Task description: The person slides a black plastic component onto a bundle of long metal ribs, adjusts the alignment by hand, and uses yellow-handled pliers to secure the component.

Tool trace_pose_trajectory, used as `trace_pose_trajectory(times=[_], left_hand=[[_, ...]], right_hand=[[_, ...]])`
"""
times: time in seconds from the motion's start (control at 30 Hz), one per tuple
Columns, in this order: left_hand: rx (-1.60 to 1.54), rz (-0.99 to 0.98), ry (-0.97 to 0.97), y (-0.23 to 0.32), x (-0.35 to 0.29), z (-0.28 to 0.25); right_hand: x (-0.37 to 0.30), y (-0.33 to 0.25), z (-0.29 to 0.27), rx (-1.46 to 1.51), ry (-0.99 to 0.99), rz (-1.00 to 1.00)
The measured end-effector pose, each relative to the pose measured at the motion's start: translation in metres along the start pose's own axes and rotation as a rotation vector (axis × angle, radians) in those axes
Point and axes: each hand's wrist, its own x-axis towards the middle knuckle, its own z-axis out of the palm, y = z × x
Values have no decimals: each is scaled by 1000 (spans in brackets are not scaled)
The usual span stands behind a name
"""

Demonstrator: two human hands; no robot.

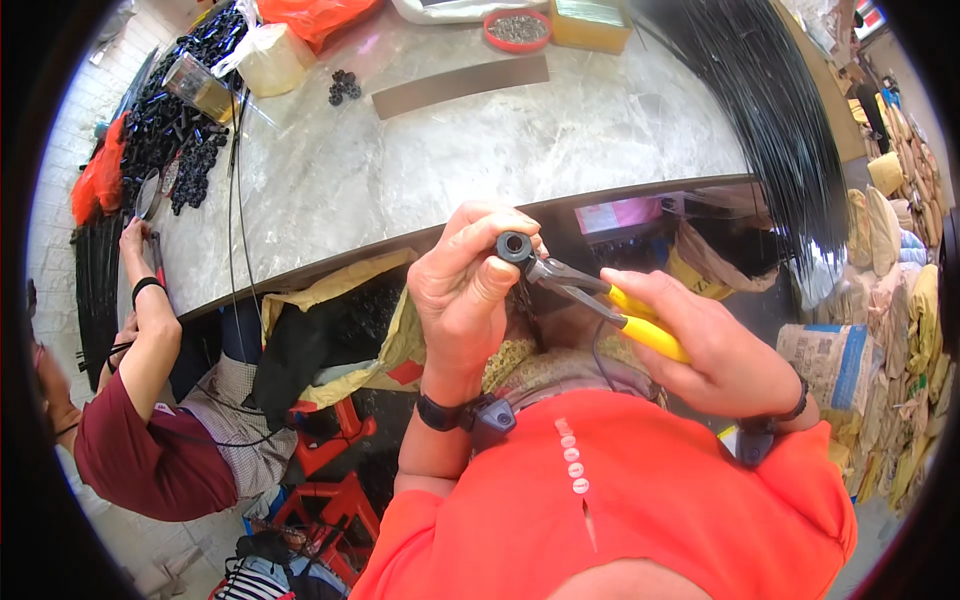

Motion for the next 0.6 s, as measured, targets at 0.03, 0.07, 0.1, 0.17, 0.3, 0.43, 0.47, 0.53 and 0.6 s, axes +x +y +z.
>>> trace_pose_trajectory(times=[0.03, 0.07, 0.1, 0.17, 0.3, 0.43, 0.47, 0.53, 0.6], left_hand=[[23, -7, 24, 4, -1, 0], [53, -14, 51, 9, -3, 0], [123, -36, 110, 15, -3, 2], [71, -33, 110, 19, -4, -5], [119, -16, 111, 26, -8, -8], [119, -27, 98, 30, -7, -4], [112, -22, 101, 31, -8, -4], [98, -14, 104, 32, -9, -4], [115, -28, 108, 34, -9, -3]], right_hand=[[2, -1, -3, -70, -29, -7], [5, -1, -4, -134, -62, -18], [9, 1, -8, 1, -167, 29], [15, 9, -19, 269, -383, 125], [21, 23, -10, 657, -319, 96], [17, 40, 16, 642, 51, -274], [19, 37, 20, 606, 168, -273], [23, 28, 5, 630, 3, 51], [31, 37, 13, 738, -118, 192]])
